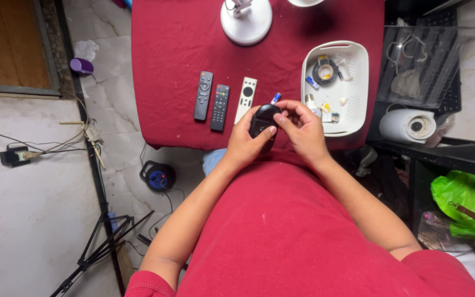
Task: The person is checking batteries in multiple remote controls and a computer mouse, then tests and replaces a light bulb in a desk lamp.
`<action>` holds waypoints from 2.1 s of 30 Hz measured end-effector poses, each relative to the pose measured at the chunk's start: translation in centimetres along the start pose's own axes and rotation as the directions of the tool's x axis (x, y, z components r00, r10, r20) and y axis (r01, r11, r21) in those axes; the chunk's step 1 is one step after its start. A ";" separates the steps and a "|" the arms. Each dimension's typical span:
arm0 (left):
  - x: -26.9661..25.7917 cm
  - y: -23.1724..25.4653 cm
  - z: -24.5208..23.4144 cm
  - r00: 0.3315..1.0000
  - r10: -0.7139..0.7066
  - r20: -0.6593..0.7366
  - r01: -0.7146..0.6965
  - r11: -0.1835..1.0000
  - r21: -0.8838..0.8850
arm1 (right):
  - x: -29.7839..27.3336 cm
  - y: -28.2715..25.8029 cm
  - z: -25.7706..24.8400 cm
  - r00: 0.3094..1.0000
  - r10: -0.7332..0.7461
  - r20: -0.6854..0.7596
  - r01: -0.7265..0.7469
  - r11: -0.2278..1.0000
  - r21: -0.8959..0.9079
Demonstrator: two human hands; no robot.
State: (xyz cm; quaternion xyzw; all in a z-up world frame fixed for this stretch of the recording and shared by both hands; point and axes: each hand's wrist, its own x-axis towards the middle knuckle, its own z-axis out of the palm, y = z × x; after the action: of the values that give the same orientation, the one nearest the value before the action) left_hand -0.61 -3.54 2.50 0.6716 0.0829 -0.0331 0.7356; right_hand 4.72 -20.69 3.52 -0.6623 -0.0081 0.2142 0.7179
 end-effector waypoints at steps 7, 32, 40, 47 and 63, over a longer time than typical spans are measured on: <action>0.0 -1.3 0.1 1.000 -0.013 0.009 0.013 1.000 0.013 | -0.4 -2.4 0.1 0.975 -0.208 0.073 0.221 0.905 -0.363; 0.6 -4.2 -2.9 0.978 -0.196 -0.069 0.207 0.948 0.241 | 5.8 0.4 -0.7 0.999 -0.009 0.053 0.043 0.716 -0.697; -1.5 -5.9 -5.1 0.965 -0.256 -0.055 0.262 0.952 0.157 | 9.7 5.7 0.5 0.957 -0.282 0.073 0.200 0.453 -0.868; -1.4 -5.9 -5.1 0.957 -0.282 -0.061 0.289 0.935 0.207 | 9.3 9.5 1.6 0.967 -0.216 0.134 0.198 0.313 -0.929; 2.7 -4.9 -2.8 0.902 -0.430 0.042 0.421 0.897 0.135 | 7.3 2.9 -6.4 0.876 -0.385 -0.292 0.163 0.805 -0.571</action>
State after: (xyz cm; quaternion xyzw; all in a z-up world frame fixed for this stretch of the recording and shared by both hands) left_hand 1.04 -1.10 -3.04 0.6795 0.1993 -0.2219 0.6703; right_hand 12.38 -24.37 -2.00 -0.8545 -0.0199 -0.0424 0.5173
